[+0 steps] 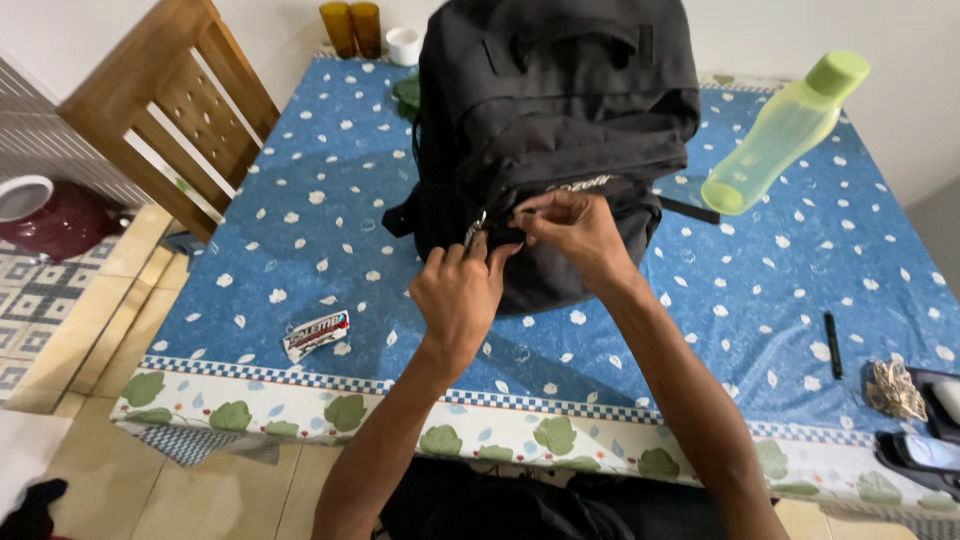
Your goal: The person opens a black backpack on a table and removes several items one by one, including a hairbrush, a tube, a charger, a notebook, and multiple books, placing them on the table. The person then zips the bag closed and sets it aside.
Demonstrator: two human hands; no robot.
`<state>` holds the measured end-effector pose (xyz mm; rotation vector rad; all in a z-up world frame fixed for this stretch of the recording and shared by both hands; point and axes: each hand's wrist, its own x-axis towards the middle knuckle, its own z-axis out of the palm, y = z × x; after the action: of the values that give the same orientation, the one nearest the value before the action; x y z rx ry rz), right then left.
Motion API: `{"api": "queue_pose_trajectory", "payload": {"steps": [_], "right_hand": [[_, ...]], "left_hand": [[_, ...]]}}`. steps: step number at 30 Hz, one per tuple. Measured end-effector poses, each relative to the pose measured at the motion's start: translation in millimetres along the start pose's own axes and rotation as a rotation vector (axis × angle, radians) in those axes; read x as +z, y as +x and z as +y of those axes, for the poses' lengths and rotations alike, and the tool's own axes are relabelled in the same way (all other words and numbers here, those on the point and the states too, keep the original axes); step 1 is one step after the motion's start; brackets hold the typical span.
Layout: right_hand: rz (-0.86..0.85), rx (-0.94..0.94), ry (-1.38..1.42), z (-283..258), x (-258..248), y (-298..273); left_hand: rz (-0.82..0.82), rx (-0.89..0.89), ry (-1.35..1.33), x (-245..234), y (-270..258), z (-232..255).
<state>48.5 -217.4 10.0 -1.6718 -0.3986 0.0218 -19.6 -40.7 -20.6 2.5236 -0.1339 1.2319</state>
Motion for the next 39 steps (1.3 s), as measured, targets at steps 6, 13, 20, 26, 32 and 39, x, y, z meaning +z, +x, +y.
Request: {"api": "queue_pose_trajectory", "payload": {"steps": [6, 13, 20, 26, 32, 39], "right_hand": [[-0.013, 0.004, 0.038, 3, -7, 1], [0.064, -0.003, 0.004, 16, -8, 9], [0.158, 0.023, -0.305, 11, -13, 3], [0.130, 0.096, -0.638, -4, -62, -8], [0.139, 0.140, -0.661, -34, -125, -18], [0.147, 0.382, -0.869, -48, -158, -30]], "left_hand": [[0.006, -0.004, -0.053, -1, 1, 2], [-0.172, -0.147, -0.516, 9, 14, -13], [-0.669, -0.235, -0.808, 1, 20, -37], [-0.873, -0.174, -0.844, -13, 26, -73], [-0.726, 0.123, -0.942, -21, 36, -65], [-0.489, 0.361, -0.648, -42, 30, -30]]}}
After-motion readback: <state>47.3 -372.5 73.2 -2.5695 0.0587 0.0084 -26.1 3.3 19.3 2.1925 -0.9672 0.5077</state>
